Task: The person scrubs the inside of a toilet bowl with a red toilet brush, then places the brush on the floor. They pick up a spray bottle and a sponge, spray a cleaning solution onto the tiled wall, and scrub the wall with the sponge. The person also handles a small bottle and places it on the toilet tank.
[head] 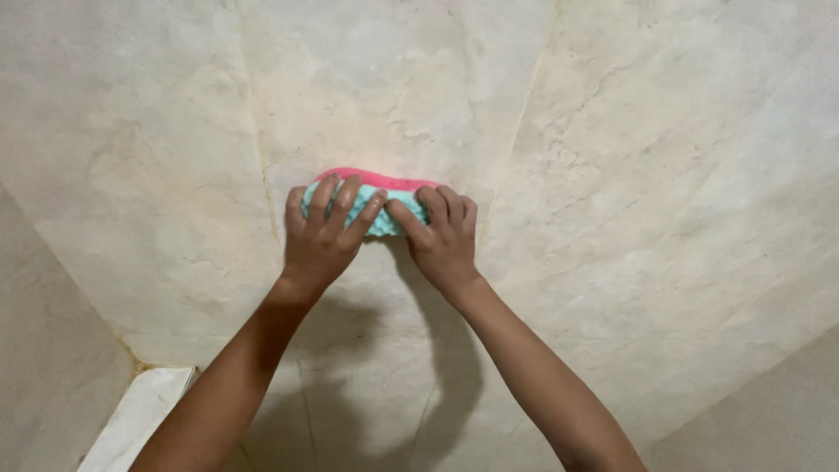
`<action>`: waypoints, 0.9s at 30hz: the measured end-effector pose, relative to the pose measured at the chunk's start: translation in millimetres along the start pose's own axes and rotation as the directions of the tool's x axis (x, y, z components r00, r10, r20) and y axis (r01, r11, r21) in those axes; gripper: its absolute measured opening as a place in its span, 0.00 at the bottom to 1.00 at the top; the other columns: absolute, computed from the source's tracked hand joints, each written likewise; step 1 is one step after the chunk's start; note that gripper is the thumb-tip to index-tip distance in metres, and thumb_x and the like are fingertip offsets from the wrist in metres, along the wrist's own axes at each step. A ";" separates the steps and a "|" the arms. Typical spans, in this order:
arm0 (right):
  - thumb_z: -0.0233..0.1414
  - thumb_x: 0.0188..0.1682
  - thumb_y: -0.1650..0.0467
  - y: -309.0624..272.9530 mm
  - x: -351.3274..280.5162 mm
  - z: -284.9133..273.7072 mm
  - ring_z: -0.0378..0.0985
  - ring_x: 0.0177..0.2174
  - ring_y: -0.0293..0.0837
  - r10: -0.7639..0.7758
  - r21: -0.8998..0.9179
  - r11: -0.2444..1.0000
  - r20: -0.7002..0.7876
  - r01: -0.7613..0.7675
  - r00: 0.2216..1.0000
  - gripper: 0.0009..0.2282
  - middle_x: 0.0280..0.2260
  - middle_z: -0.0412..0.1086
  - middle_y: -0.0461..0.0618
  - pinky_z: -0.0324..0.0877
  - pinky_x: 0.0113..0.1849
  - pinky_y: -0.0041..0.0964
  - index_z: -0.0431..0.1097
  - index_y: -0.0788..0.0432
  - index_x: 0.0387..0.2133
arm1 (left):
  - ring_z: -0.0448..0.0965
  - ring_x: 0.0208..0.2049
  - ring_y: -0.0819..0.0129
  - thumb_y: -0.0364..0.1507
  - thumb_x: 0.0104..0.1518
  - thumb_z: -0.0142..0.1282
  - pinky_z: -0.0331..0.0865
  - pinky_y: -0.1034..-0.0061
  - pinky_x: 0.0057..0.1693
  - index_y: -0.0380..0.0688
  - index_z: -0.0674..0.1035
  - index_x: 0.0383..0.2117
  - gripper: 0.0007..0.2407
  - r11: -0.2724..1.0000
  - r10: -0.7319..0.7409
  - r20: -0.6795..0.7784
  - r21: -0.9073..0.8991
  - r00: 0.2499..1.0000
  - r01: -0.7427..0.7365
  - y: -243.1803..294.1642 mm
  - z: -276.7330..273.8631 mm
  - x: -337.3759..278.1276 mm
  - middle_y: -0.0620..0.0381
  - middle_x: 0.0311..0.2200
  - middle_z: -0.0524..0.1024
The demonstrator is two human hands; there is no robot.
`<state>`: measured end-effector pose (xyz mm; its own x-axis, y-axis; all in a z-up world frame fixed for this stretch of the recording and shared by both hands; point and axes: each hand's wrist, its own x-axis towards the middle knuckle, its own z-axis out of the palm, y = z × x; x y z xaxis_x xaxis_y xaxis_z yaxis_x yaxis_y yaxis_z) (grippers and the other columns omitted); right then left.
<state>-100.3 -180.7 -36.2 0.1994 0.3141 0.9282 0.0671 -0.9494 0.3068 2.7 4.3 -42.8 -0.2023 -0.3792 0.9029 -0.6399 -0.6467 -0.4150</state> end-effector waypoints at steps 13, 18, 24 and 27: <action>0.60 0.49 0.74 35.1 19.3 -13.9 0.65 0.52 0.53 0.067 -0.064 0.996 -0.019 -0.068 0.998 0.19 0.50 0.61 0.51 0.60 0.51 0.52 0.68 0.47 0.54 | 0.67 0.60 0.58 0.40 0.61 0.60 0.64 0.55 0.58 0.55 0.75 0.64 0.23 0.994 0.113 0.072 0.004 0.991 -0.114 6.4 -13.8 71.3 0.53 0.59 0.70; 0.59 0.46 0.74 2.9 37.7 -3.0 0.65 0.53 0.56 0.073 -0.049 0.996 -0.062 -0.076 0.995 0.21 0.52 0.61 0.53 0.60 0.51 0.55 0.68 0.49 0.54 | 0.67 0.60 0.59 0.36 0.63 0.62 0.63 0.57 0.60 0.59 0.75 0.63 0.21 0.992 0.012 0.027 0.124 1.000 -0.015 -12.9 -16.0 43.2 0.58 0.59 0.70; 0.59 0.46 0.73 3.6 -8.5 -3.0 0.66 0.52 0.53 -0.027 -0.028 0.999 0.034 0.028 0.999 0.19 0.49 0.63 0.51 0.61 0.48 0.54 0.70 0.45 0.51 | 0.68 0.58 0.59 0.39 0.60 0.62 0.64 0.55 0.58 0.56 0.76 0.60 0.21 0.998 0.046 0.079 0.033 0.996 -0.049 2.1 -16.7 5.6 0.55 0.58 0.71; 0.60 0.45 0.73 18.0 -16.9 -12.8 0.66 0.52 0.54 0.002 -0.019 1.000 0.060 -0.001 0.998 0.19 0.49 0.63 0.51 0.62 0.47 0.53 0.70 0.45 0.51 | 0.68 0.58 0.57 0.44 0.59 0.59 0.65 0.53 0.57 0.55 0.76 0.60 0.23 0.998 0.043 0.092 -0.053 0.995 -0.038 18.1 -15.9 18.1 0.54 0.58 0.70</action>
<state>-114.9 -203.1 -43.7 0.2576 0.3120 0.9145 0.0485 -0.9494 0.3102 -24.3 -3.7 -32.2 -0.1602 -0.4662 0.8700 -0.6699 -0.5961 -0.4427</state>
